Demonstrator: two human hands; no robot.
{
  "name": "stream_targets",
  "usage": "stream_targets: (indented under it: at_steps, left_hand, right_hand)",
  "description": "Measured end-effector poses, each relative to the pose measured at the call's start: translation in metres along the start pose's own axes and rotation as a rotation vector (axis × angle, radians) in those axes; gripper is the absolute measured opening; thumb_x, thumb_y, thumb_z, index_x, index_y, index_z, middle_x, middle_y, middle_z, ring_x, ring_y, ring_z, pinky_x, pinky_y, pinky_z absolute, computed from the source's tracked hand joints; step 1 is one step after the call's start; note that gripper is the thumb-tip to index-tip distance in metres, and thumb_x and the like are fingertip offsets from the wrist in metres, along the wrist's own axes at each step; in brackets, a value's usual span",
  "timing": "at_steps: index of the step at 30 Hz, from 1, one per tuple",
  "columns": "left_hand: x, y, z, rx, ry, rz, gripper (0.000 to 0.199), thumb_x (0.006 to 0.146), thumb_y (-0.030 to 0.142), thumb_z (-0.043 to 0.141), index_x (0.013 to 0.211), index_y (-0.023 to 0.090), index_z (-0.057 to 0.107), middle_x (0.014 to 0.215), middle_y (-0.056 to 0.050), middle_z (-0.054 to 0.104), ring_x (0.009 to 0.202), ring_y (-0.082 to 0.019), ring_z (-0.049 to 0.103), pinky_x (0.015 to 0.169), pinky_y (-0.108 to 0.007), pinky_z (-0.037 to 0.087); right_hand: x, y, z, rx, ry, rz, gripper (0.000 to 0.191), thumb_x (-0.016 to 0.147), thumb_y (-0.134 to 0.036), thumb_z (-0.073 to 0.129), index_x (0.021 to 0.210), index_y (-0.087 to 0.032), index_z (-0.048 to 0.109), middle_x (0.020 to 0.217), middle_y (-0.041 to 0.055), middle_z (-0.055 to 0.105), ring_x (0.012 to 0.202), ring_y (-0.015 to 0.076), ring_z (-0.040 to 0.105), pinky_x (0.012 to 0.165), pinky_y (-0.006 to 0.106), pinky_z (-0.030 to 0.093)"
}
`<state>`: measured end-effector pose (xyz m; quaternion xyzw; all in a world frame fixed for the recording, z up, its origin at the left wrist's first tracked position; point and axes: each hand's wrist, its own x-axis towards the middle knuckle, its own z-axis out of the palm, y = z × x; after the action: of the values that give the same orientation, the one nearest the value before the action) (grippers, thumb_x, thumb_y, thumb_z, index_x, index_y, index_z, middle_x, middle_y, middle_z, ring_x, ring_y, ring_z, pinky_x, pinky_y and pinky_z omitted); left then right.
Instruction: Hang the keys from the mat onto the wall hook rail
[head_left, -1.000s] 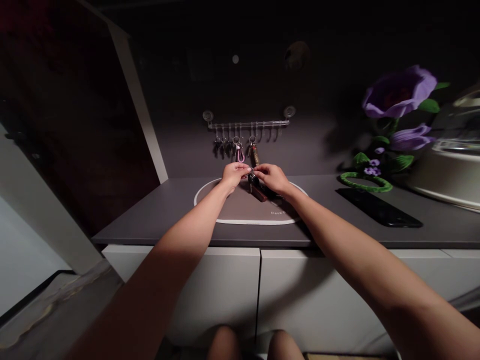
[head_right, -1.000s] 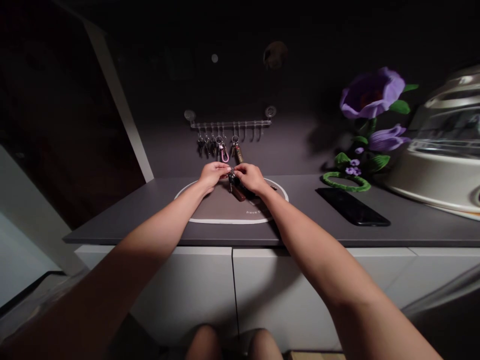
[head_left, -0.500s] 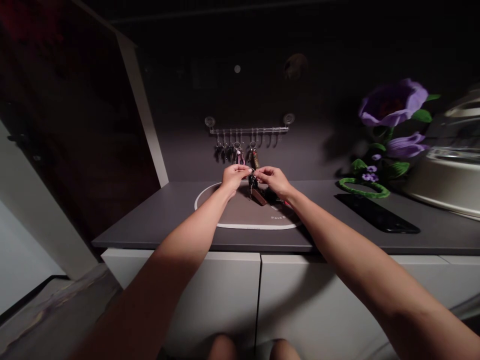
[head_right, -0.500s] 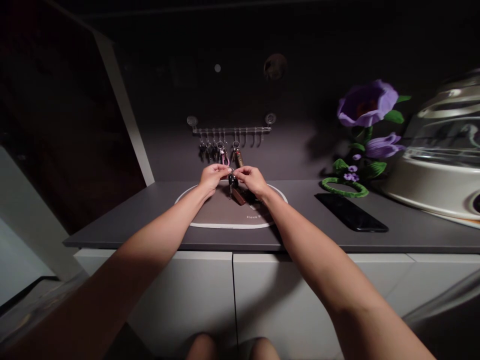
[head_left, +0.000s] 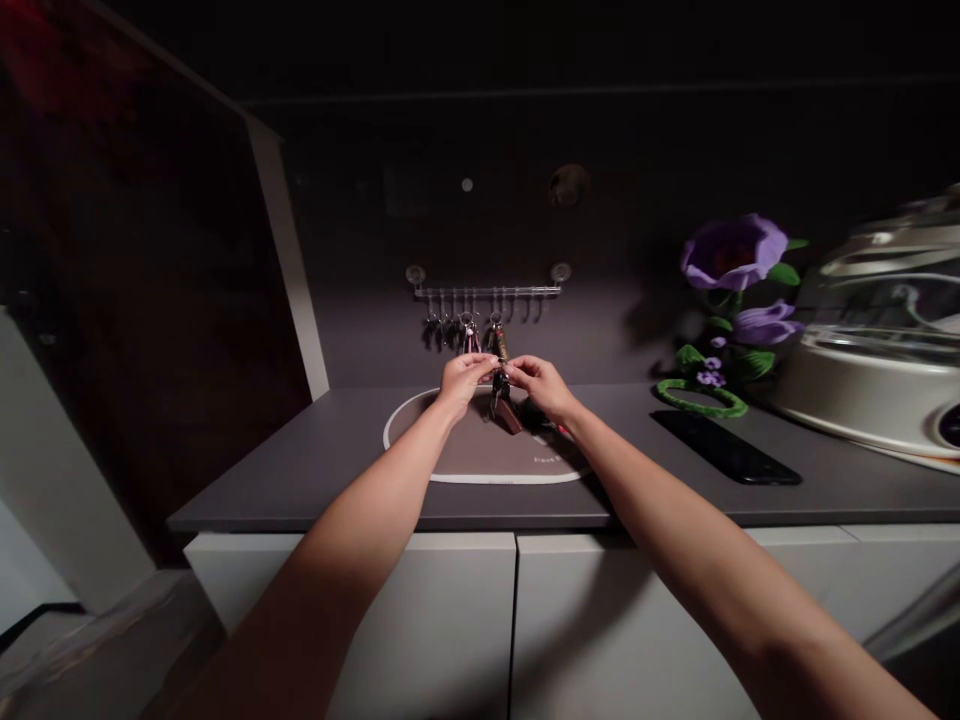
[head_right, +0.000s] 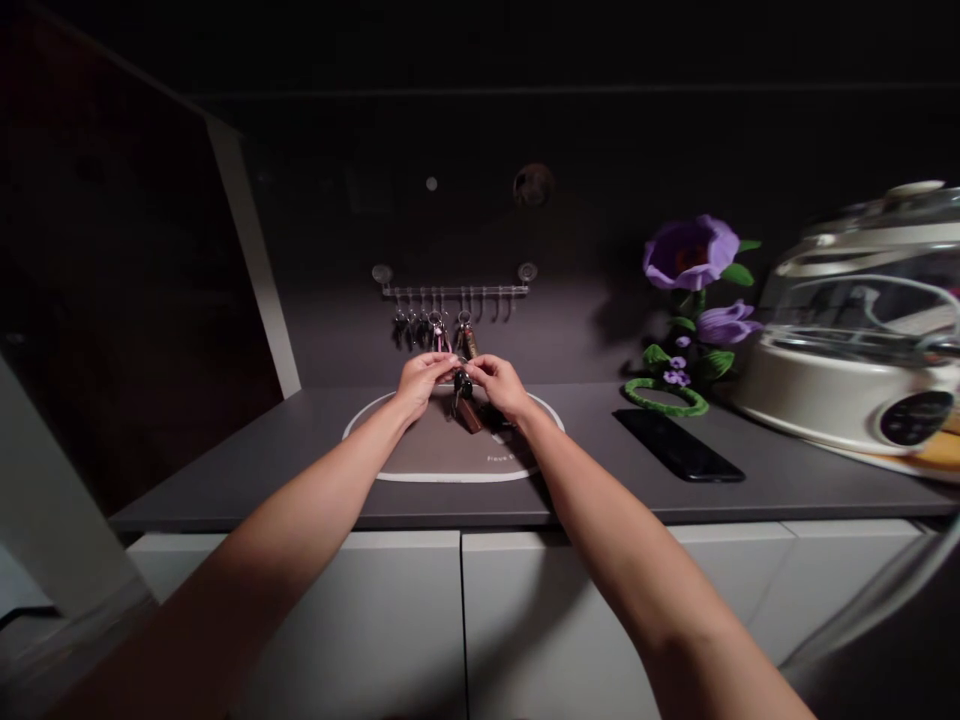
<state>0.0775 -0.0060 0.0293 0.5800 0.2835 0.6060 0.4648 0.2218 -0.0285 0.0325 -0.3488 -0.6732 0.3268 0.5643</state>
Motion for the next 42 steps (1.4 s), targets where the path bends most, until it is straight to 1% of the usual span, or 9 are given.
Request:
stream_targets:
  at_steps: [3,6,11,15,18,26,31,39,42]
  left_hand:
    - [0.002,-0.001,0.000,-0.021,0.014,-0.021,0.034,0.065,0.042,0.063,0.080,0.012,0.061,0.080,-0.008,0.067,0.075,-0.013,0.061,0.070,-0.026,0.047]
    - [0.003,-0.006,0.001,0.024,0.084,-0.032,0.036,0.071,0.047,0.055,0.079,0.011,0.060,0.078,-0.009,0.066,0.070,-0.012,0.060,0.065,-0.023,0.046]
    - [0.003,-0.020,0.001,0.290,0.140,0.044,0.035,0.077,0.045,0.046,0.073,0.012,0.058,0.068,-0.006,0.063,0.058,-0.010,0.055,0.057,-0.021,0.042]
    - [-0.001,-0.026,0.001,0.558,0.097,0.131,0.031,0.080,0.037,0.041,0.069,0.015,0.059,0.066,-0.004,0.063,0.057,-0.011,0.054,0.059,-0.023,0.039]
    - [-0.003,-0.026,0.002,0.652,0.051,0.176,0.029,0.080,0.036,0.042,0.066,0.016,0.059,0.063,-0.003,0.062,0.059,-0.012,0.054,0.060,-0.023,0.037]
    - [-0.005,-0.028,0.003,0.750,0.041,0.208,0.029,0.082,0.034,0.041,0.066,0.016,0.059,0.065,-0.004,0.062,0.062,-0.013,0.054,0.062,-0.022,0.035]
    - [-0.004,-0.028,0.002,0.821,0.076,0.205,0.032,0.084,0.031,0.036,0.068,0.016,0.060,0.067,-0.005,0.063,0.063,-0.013,0.054,0.063,-0.023,0.036]
    - [-0.001,-0.032,0.001,0.853,0.079,0.220,0.033,0.084,0.031,0.036,0.069,0.016,0.060,0.067,-0.005,0.063,0.064,-0.013,0.056,0.062,-0.023,0.036]
    - [-0.001,-0.033,0.001,0.855,0.085,0.222,0.033,0.084,0.031,0.036,0.068,0.016,0.060,0.066,-0.005,0.063,0.063,-0.013,0.055,0.062,-0.023,0.036]
  right_hand:
    - [0.001,0.002,-0.002,0.025,0.027,0.031,0.034,0.060,-0.045,0.065,0.074,-0.015,0.056,0.067,-0.0023,0.056,0.062,0.0080,0.049,0.064,0.023,0.041]
    - [0.001,0.002,-0.004,0.042,0.079,0.053,0.035,0.059,-0.046,0.066,0.074,-0.016,0.055,0.067,-0.0028,0.054,0.061,0.0074,0.047,0.061,0.021,0.041]
    - [0.002,-0.006,-0.006,0.092,0.177,0.115,0.032,0.059,-0.043,0.065,0.073,-0.017,0.052,0.065,-0.0039,0.052,0.057,0.0059,0.045,0.056,0.019,0.039]
    - [0.012,-0.010,-0.009,0.185,0.205,0.147,0.031,0.059,-0.040,0.066,0.073,-0.018,0.050,0.060,-0.0053,0.047,0.052,0.0057,0.043,0.054,0.021,0.041]
    - [0.026,-0.013,-0.014,0.240,0.219,0.152,0.028,0.059,-0.034,0.066,0.074,-0.018,0.049,0.059,-0.0052,0.048,0.050,0.0058,0.044,0.057,0.025,0.045]
    - [0.069,-0.029,-0.012,0.309,0.293,0.195,0.004,0.065,-0.011,0.052,0.067,-0.015,0.051,0.055,-0.0017,0.053,0.047,0.0065,0.047,0.055,0.023,0.046]
    - [0.087,-0.032,-0.005,0.347,0.334,0.220,0.012,0.067,-0.005,0.048,0.060,-0.014,0.050,0.043,-0.0043,0.045,0.039,0.0050,0.039,0.049,0.022,0.044]
    - [0.107,-0.026,0.002,0.440,0.437,0.274,0.018,0.072,-0.002,0.046,0.060,-0.015,0.048,0.044,-0.0033,0.047,0.042,0.0066,0.043,0.050,0.022,0.048]
    - [0.107,-0.024,0.002,0.442,0.441,0.281,0.020,0.073,-0.003,0.048,0.059,-0.016,0.047,0.042,-0.0044,0.043,0.040,0.0061,0.040,0.049,0.021,0.049]
